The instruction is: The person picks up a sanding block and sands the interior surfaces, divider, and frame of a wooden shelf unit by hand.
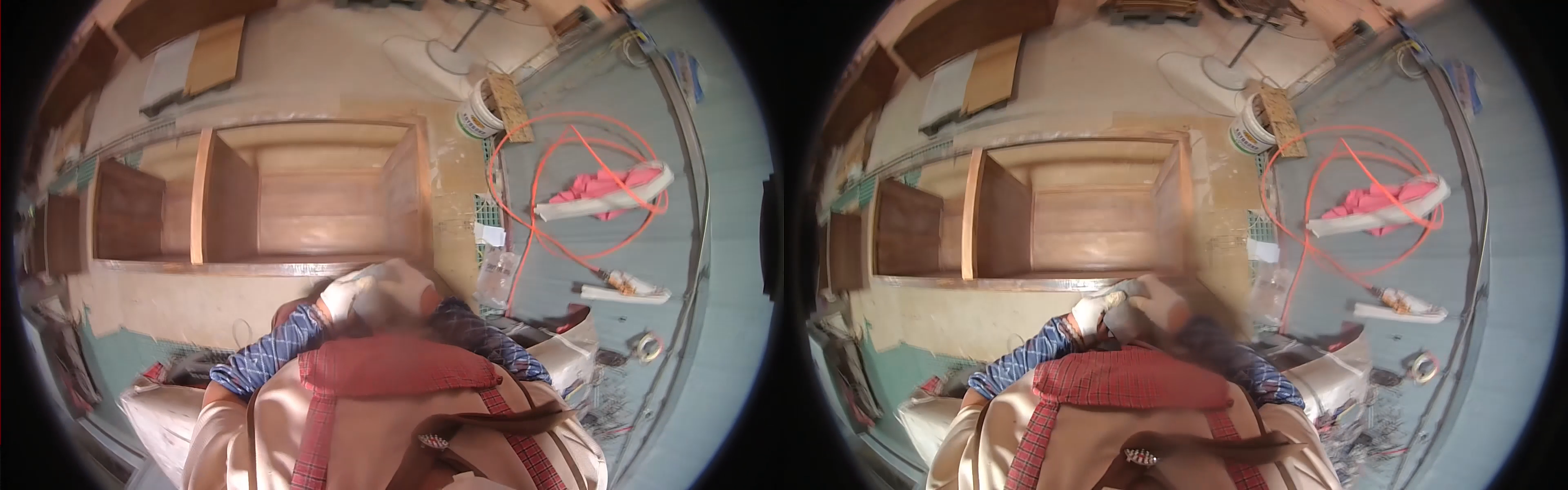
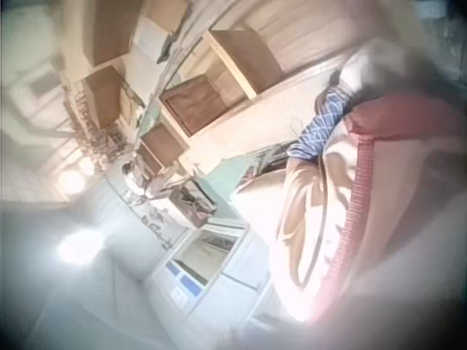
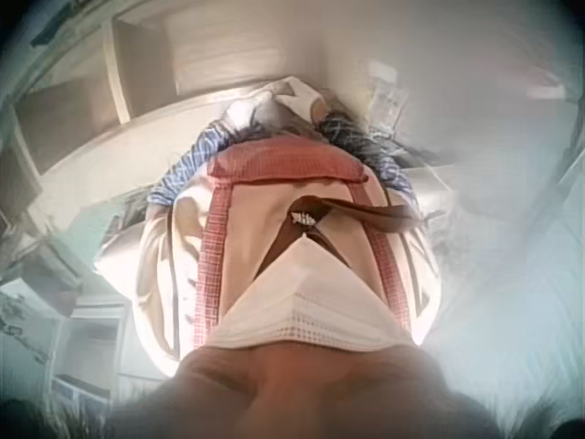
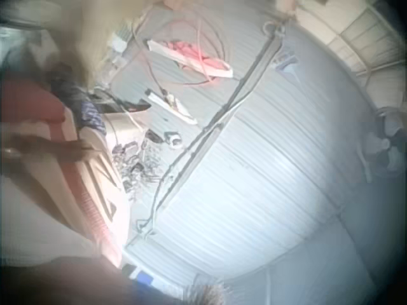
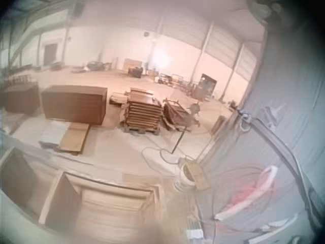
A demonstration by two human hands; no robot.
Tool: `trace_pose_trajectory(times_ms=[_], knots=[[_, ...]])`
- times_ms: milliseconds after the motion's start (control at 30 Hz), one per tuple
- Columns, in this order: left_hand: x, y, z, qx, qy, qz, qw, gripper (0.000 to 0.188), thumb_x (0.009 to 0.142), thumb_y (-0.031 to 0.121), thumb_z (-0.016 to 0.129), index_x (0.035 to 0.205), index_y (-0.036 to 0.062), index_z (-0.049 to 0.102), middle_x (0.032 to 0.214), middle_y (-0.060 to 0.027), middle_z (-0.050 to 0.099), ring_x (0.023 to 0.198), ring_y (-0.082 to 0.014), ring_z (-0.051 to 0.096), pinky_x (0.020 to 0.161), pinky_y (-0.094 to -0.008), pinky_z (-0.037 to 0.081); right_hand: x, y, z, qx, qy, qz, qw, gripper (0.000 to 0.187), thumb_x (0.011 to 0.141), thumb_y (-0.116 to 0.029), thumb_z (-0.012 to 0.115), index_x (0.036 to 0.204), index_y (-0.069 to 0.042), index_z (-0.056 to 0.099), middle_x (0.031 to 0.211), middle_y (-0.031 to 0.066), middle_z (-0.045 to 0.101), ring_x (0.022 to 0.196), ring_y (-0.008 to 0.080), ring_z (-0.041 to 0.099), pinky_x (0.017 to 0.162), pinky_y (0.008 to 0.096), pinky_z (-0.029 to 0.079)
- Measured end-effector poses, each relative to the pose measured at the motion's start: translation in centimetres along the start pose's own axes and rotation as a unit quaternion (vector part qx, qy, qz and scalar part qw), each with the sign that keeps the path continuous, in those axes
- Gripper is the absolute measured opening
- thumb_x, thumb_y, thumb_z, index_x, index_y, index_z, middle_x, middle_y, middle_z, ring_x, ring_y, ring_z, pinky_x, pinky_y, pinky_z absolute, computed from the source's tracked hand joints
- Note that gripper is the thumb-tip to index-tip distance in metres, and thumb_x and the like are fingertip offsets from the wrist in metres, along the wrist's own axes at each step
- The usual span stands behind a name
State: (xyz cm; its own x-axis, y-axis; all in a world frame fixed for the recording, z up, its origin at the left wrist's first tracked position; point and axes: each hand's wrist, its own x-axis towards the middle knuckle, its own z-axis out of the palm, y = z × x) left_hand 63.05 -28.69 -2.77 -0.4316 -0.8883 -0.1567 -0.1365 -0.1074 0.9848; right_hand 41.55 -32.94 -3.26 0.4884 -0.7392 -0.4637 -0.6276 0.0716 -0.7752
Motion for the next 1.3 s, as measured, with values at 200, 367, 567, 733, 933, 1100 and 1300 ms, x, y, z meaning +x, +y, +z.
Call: trace_pose_trajectory(times_ms=[200, 367, 567, 733, 933, 1100, 1300], knots=[[6.7, -7.6, -1.6, -0.544, 0.199, -0.114, 0.807, 0.05, 0.098, 0.007, 0.049, 0.146, -0.0017, 0.039, 0.134, -0.0099, 0.055, 0.118, -0.0195, 0.053, 0.102, -0.0298, 0.042, 5.0, 6.4, -6.3, 0.036, 0.213, 0.19, 0.958, 0.046, 0.098, -0.029, 0.053, 0.135, -0.002, 0.047, 0.125, 0.0163, 0.058, 0.117, 0.0282, 0.054, 0.102, 0.0352, 0.041], [16.7, -15.1, -2.3, -0.363, 0.306, -0.183, 0.861, 0.052, 0.091, 0.01, 0.059, 0.142, 0.007, 0.048, 0.106, -0.0075, 0.065, 0.093, -0.0181, 0.062, 0.083, -0.0282, 0.05, 14.6, 18.0, -13.8, 0.164, 0.302, 0.159, 0.926, 0.051, 0.102, -0.042, 0.042, 0.138, -0.006, 0.046, 0.131, 0.0081, 0.054, 0.121, 0.0209, 0.048, 0.102, 0.0344, 0.039], [32.7, -23.4, 3.2, -0.238, 0.264, -0.039, 0.934, 0.045, 0.09, 0.025, 0.063, 0.127, 0.0004, 0.056, 0.132, -0.0211, 0.054, 0.124, -0.034, 0.05, 0.106, -0.0388, 0.039, 33.1, 19.8, -18.8, 0.291, 0.273, 0.204, 0.894, 0.072, 0.097, -0.064, 0.036, 0.14, -0.007, 0.048, 0.139, 0.0089, 0.051, 0.124, 0.0254, 0.048, 0.106, 0.0365, 0.037], [31.4, -22.0, 6.9, -0.236, 0.254, -0.04, 0.937, 0.053, 0.095, 0.025, 0.057, 0.14, -0.0006, 0.046, 0.151, -0.0199, 0.038, 0.143, -0.0332, 0.03, 0.118, -0.0391, 0.022, 36.2, 12.7, -15.8, 0.369, 0.267, 0.221, 0.862, 0.067, 0.097, -0.066, 0.033, 0.129, -0.012, 0.057, 0.124, 0.0064, 0.061, 0.107, 0.0261, 0.057, 0.095, 0.0382, 0.046], [39.3, -22.5, 1.6, -0.223, 0.317, 0.037, 0.921, 0.047, 0.096, 0.019, 0.056, 0.137, -0.0016, 0.048, 0.149, -0.0205, 0.041, 0.141, -0.0321, 0.034, 0.116, -0.0374, 0.026, 36.2, 20.9, -18.3, 0.45, 0.224, 0.122, 0.856, 0.045, 0.104, -0.044, 0.04, 0.134, -0.011, 0.051, 0.128, 0.0057, 0.057, 0.112, 0.0218, 0.054, 0.098, 0.0336, 0.044], [35.5, -22.2, 3.6, -0.193, 0.265, 0.023, 0.944, 0.048, 0.096, 0.019, 0.055, 0.139, -0.0011, 0.047, 0.147, -0.0201, 0.044, 0.138, -0.033, 0.038, 0.115, -0.0387, 0.029, 36.5, 17.2, -17.7, 0.408, 0.25, 0.179, 0.86, 0.052, 0.103, -0.05, 0.039, 0.137, -0.013, 0.049, 0.126, 0.0052, 0.057, 0.114, 0.0209, 0.052, 0.099, 0.0332, 0.043], [31.4, -21.3, 5.5, -0.184, 0.218, -0.021, 0.958, 0.048, 0.094, 0.021, 0.06, 0.135, -0.0003, 0.051, 0.144, -0.0216, 0.046, 0.134, -0.0381, 0.042, 0.113, -0.0415, 0.032, 35.9, 18.0, -19.0, 0.356, 0.277, 0.205, 0.869, 0.051, 0.099, -0.055, 0.043, 0.126, -0.014, 0.058, 0.123, 0.0034, 0.06, 0.113, 0.0204, 0.055, 0.096, 0.0339, 0.046]])
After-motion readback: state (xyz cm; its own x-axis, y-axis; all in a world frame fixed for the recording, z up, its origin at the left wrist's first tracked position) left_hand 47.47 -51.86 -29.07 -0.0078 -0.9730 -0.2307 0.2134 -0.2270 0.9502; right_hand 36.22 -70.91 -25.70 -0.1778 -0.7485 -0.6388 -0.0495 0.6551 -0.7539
